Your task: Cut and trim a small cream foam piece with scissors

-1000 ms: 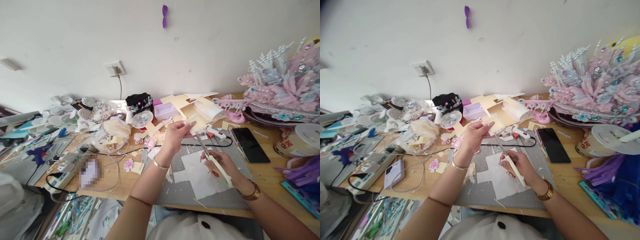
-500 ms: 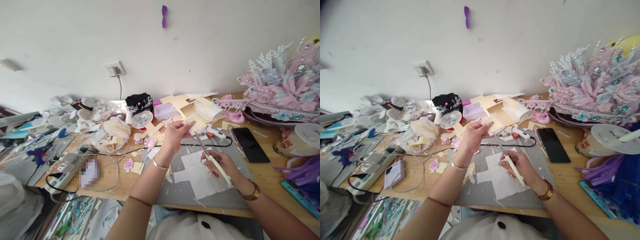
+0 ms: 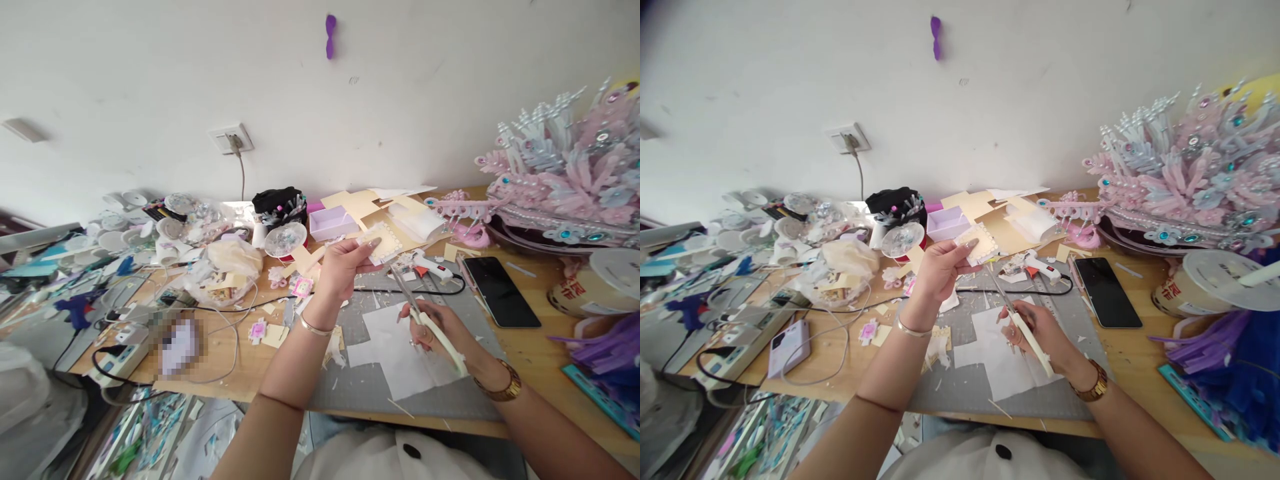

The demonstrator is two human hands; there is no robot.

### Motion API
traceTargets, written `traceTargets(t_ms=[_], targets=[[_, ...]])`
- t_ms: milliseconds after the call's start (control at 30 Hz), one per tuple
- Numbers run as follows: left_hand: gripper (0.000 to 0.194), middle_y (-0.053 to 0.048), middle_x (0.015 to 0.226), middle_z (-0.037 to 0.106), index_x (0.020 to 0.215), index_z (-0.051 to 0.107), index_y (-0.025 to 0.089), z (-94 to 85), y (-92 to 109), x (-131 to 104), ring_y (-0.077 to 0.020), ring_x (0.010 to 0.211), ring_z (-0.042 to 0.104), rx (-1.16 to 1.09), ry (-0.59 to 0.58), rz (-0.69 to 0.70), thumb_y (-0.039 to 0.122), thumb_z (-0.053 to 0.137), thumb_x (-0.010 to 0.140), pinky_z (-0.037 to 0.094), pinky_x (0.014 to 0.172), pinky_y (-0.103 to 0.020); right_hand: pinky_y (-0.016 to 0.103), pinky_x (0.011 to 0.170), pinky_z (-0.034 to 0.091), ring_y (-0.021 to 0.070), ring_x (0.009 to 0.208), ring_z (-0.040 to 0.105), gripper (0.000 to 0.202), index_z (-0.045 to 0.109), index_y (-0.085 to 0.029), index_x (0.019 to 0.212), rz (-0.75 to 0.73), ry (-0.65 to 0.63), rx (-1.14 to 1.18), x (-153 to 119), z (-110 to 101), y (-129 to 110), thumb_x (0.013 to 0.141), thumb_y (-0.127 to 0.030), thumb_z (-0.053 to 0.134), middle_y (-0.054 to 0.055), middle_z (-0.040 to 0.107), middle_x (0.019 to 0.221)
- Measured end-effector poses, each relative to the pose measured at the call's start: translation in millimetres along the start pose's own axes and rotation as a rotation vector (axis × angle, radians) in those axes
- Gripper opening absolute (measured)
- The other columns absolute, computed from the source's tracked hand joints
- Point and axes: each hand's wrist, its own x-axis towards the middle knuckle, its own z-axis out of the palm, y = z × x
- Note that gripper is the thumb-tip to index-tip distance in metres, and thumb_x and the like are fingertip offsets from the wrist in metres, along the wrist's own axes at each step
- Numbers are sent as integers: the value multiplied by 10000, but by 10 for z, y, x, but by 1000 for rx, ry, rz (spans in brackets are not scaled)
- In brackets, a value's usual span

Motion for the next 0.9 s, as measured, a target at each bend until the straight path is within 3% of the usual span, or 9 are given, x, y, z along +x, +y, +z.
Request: traceTargets(t_ms=[133, 300, 400, 567, 900], targets=[[474, 5, 646, 652, 637, 657, 147, -2, -7, -1, -119, 588, 627, 1, -8, -17, 491, 952, 499, 630, 690, -342, 239, 465, 400, 122, 542, 509, 507, 630, -207, 934, -8, -3, -24, -12, 15, -42, 723, -631, 810, -25, 554, 671], [455, -6, 672, 660, 649, 658, 161, 18, -34, -9, -135, 625, 656, 38, -47, -43, 506, 931, 533, 620, 663, -316, 230, 397, 332, 76, 423, 367, 488, 608, -220, 863, 90, 44, -20, -17, 73, -129, 702, -634, 812, -74, 470, 570], [464, 8, 644, 630, 634, 652, 163, 28, -39, -14, -112, 587, 615, 49, -46, -50, 514, 934, 521, 621, 656, -316, 224, 381, 324, 75, 403, 351, 476, 603, -229, 833, 113, 58, -20, -16, 80, -148, 678, -622, 822, -90, 442, 523], [492, 40, 590, 558, 601, 639, 158, 30, -40, -17, -83, 545, 553, 48, -33, -40, 524, 945, 481, 627, 645, -312, 221, 369, 348, 73, 393, 356, 463, 610, -227, 820, 141, 67, -1, -15, 74, -136, 671, -607, 828, -89, 451, 516], [479, 21, 613, 605, 611, 668, 153, 45, -30, -36, -94, 562, 599, 39, -31, -52, 510, 953, 465, 601, 599, -265, 213, 370, 355, 56, 401, 355, 448, 618, -212, 841, 130, 79, 38, -17, 60, -62, 694, -573, 838, -78, 491, 581]])
